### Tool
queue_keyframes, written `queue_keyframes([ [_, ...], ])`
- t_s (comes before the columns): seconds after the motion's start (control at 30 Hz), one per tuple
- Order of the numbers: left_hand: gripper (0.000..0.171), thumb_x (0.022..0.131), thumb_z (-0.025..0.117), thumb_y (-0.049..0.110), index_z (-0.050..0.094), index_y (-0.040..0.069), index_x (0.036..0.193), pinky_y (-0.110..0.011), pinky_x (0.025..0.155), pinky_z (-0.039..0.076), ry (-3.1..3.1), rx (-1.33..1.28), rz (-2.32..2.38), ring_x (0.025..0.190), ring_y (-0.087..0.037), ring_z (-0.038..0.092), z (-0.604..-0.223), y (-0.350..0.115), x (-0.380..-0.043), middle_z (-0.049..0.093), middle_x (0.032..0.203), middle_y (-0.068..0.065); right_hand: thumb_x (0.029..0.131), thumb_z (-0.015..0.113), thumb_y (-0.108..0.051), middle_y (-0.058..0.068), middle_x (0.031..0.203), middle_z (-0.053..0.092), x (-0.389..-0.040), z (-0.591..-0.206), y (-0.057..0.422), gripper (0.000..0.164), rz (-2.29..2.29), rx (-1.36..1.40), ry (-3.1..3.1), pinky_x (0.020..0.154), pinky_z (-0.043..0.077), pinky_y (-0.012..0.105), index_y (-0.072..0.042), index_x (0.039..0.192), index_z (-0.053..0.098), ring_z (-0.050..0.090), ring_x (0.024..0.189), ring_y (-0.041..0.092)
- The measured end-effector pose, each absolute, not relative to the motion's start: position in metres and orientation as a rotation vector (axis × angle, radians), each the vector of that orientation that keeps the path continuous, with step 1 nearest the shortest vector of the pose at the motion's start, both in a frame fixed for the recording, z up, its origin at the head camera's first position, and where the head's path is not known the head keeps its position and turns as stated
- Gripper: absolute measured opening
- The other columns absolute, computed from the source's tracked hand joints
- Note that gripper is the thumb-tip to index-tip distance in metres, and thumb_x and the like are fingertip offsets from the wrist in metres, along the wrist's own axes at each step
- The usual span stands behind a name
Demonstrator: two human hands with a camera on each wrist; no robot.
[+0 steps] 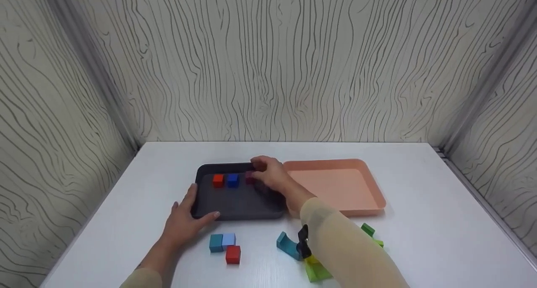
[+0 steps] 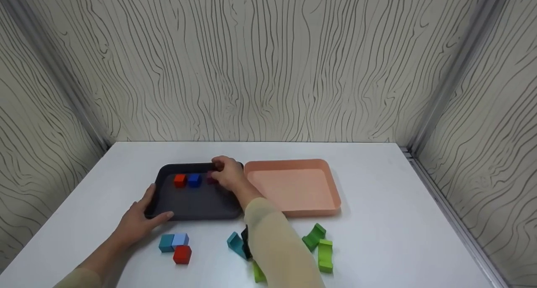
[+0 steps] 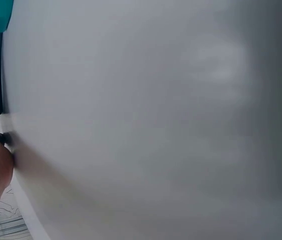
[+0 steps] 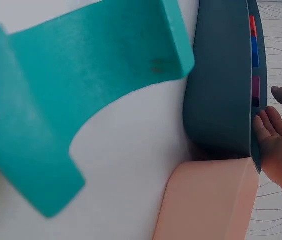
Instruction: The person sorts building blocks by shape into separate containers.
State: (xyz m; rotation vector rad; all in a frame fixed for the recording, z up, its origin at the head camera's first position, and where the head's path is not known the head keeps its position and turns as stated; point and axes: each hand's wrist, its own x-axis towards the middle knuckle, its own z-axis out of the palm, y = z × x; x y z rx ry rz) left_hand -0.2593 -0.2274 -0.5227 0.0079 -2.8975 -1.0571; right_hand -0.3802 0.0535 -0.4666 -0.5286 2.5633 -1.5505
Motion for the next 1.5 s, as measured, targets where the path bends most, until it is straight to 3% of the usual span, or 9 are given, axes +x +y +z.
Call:
queue_keyframes([
  [0.6, 0.123, 0.086, 0.074, 0.074, 0.010, 0.014, 0.172, -0.063, 0.128, 0.002, -2.897, -0.010, -1.065, 0.161, -0.042, 0.014, -0.526, -0.228, -0.261, 0.015, 0.177, -0.013, 0.095, 0.084, -0.031, 0.014, 0.136, 0.068, -0.341, -0.437, 0.069, 0.069, -1.692, -0.614, 2.470, 0.110, 0.051, 0.044, -0.009, 0.154, 0.055, 0.063, 0.128, 0.027],
  [0.87, 0.124, 0.086, 0.074, 0.075, 0.010, 0.013, 0.172, -0.063, 0.128, 0.003, -2.889, -0.010, -1.070, 0.161, -0.040, 0.016, -0.527, -0.224, -0.261, 0.016, 0.177, -0.013, 0.094, 0.084, -0.035, 0.005, 0.135, 0.068, -0.313, -0.424, 0.072, 0.071, -1.723, -0.642, 2.378, 0.109, 0.053, 0.040, -0.018, 0.156, 0.053, 0.064, 0.128, 0.022],
  [1.17, 0.124, 0.086, 0.073, 0.075, 0.009, 0.013, 0.172, -0.063, 0.128, 0.002, -2.893, -0.020, -1.084, 0.162, -0.039, 0.013, -0.524, -0.222, -0.261, 0.014, 0.177, -0.010, 0.096, 0.082, -0.032, 0.012, 0.134, 0.067, -0.271, -0.420, 0.070, 0.068, -1.769, -0.728, 2.290, 0.105, 0.055, 0.036, -0.013, 0.155, 0.053, 0.064, 0.124, 0.023],
  [1.5, 0.122, 0.087, 0.072, 0.074, 0.010, 0.013, 0.172, -0.069, 0.124, 0.007, -2.885, 0.016, -1.078, 0.158, -0.055, 0.009, -0.521, -0.225, -0.255, 0.014, 0.177, -0.012, 0.097, 0.081, -0.034, 0.012, 0.133, 0.066, -0.232, -0.434, 0.062, 0.061, -1.787, -0.649, 2.190, 0.102, 0.056, 0.033, -0.013, 0.150, 0.057, 0.064, 0.124, 0.024],
])
